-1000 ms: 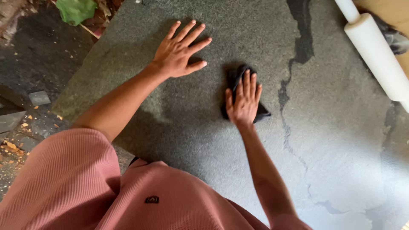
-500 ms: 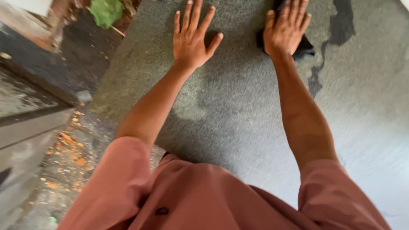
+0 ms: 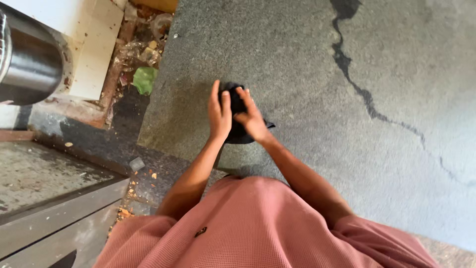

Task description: The person wipes a gray countertop with a black cloth, moving the cloth back and forth across the surface. The person then picks up a white plastic bag and a metal scoop from a dough mixer and places them on the countertop.

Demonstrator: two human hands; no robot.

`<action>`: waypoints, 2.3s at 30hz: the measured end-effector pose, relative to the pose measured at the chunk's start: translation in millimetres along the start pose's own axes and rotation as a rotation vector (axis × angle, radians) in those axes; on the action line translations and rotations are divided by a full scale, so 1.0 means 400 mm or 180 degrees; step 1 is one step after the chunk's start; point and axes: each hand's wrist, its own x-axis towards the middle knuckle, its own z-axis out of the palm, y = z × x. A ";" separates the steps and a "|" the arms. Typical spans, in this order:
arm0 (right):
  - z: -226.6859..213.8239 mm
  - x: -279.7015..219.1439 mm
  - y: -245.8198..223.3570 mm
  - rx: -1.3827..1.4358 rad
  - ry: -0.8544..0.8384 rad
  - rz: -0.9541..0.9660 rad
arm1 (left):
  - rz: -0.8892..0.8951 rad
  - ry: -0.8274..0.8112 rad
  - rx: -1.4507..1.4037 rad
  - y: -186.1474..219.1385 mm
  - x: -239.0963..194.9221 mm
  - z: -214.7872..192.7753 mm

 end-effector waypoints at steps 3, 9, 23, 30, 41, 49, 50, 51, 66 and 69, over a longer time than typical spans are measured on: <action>-0.090 0.010 -0.037 0.2244 0.0513 0.0620 | 0.0462 0.0276 0.0826 0.061 -0.070 -0.040; -0.235 0.027 -0.139 0.4142 0.0707 0.0285 | 0.1278 -0.0564 0.2160 0.122 -0.117 0.036; -0.333 0.064 -0.309 0.5106 0.0759 -0.0012 | -0.0024 -0.0538 0.0756 0.006 -0.071 -0.059; -0.193 0.200 -0.552 0.5576 0.0107 -0.0303 | -0.2126 -0.2238 -0.4719 0.401 -0.113 0.052; -0.069 0.117 -0.597 0.2944 -0.0236 -0.0889 | -0.2087 -0.0558 -0.5146 0.543 -0.043 -0.071; -0.093 0.258 -0.337 -0.0687 0.2167 -0.0701 | -0.0298 0.0692 -0.2421 0.601 -0.158 -0.086; -0.088 0.255 -0.297 -0.1193 0.2163 -0.0327 | 0.0276 0.0615 -0.1648 0.608 -0.181 -0.057; -0.077 0.237 -0.253 -0.1746 0.1642 0.0174 | 0.0825 0.0529 -0.0872 0.614 -0.207 -0.015; 0.025 -0.016 -0.244 -0.1636 -0.0968 -0.0686 | -0.1930 0.0008 -0.3908 -0.070 -0.011 -0.012; 0.006 -0.050 -0.382 -0.0721 -0.1008 -0.0337 | -0.1310 -0.0790 -0.5090 -0.045 -0.085 -0.045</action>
